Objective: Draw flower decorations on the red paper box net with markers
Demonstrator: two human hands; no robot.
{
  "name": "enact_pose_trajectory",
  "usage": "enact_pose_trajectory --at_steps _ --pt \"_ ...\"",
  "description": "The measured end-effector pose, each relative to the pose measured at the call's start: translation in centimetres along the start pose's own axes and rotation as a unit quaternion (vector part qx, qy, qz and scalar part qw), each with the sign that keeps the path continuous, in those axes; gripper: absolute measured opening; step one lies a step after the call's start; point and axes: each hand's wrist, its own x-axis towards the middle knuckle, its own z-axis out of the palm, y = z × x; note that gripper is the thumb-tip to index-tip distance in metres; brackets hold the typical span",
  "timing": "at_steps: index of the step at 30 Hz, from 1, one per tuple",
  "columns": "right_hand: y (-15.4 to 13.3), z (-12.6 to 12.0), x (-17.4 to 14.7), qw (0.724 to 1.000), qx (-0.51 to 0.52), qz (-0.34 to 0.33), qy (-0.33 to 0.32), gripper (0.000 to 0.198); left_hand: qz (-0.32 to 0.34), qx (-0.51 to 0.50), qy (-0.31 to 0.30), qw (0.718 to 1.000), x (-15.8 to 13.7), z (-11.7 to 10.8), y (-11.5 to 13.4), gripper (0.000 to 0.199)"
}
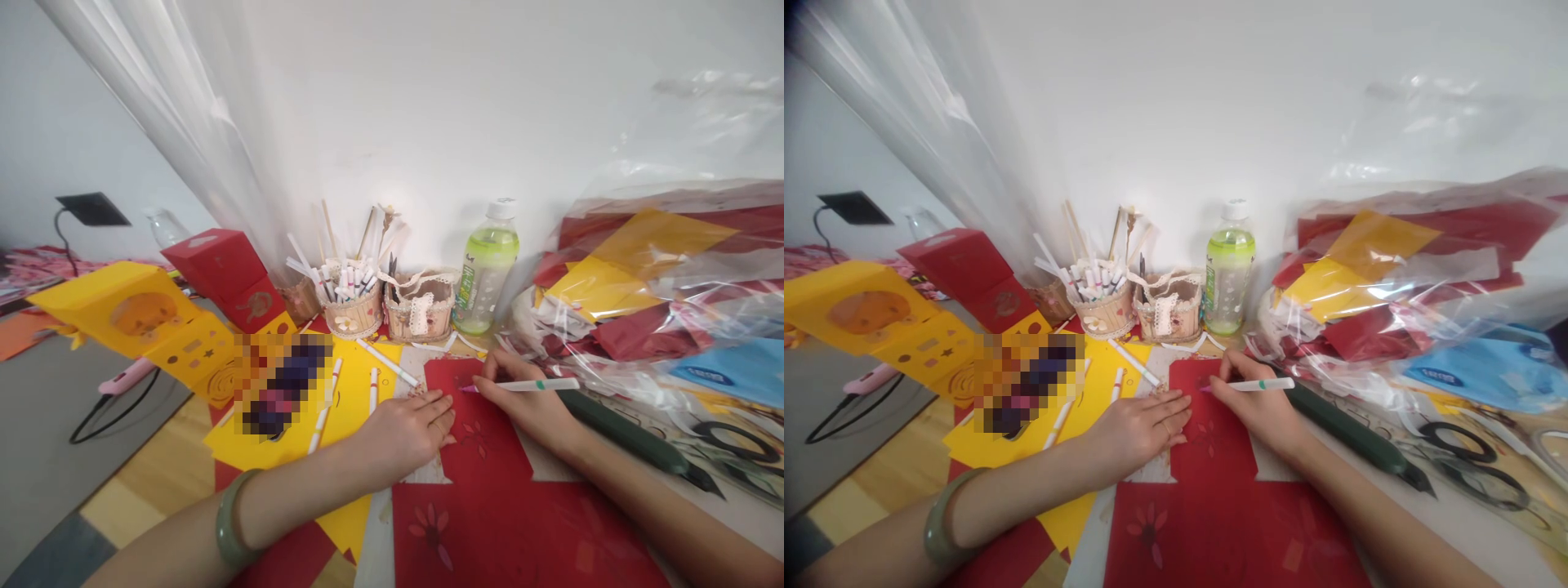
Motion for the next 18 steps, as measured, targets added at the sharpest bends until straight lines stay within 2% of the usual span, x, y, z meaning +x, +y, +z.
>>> enact_pose_trajectory --at_steps 10,16,18 --pt "0.22 -0.09 -0.02 1.0 0.01 -0.001 -0.007 0.023 0.001 0.0 0.015 1.0 0.08 -0.07 0.02 0.031" --pt "-0.02 -0.28 0.17 0.996 0.023 0.036 0.078 0.025 0.003 -0.001 -0.013 1.0 -0.02 0.07 0.03 0.026" --pt "-0.12 -0.42 0.32 0.995 0.023 0.035 0.091 0.024 0.001 -0.005 -0.006 1.0 -0.01 0.1 0.06 0.025"
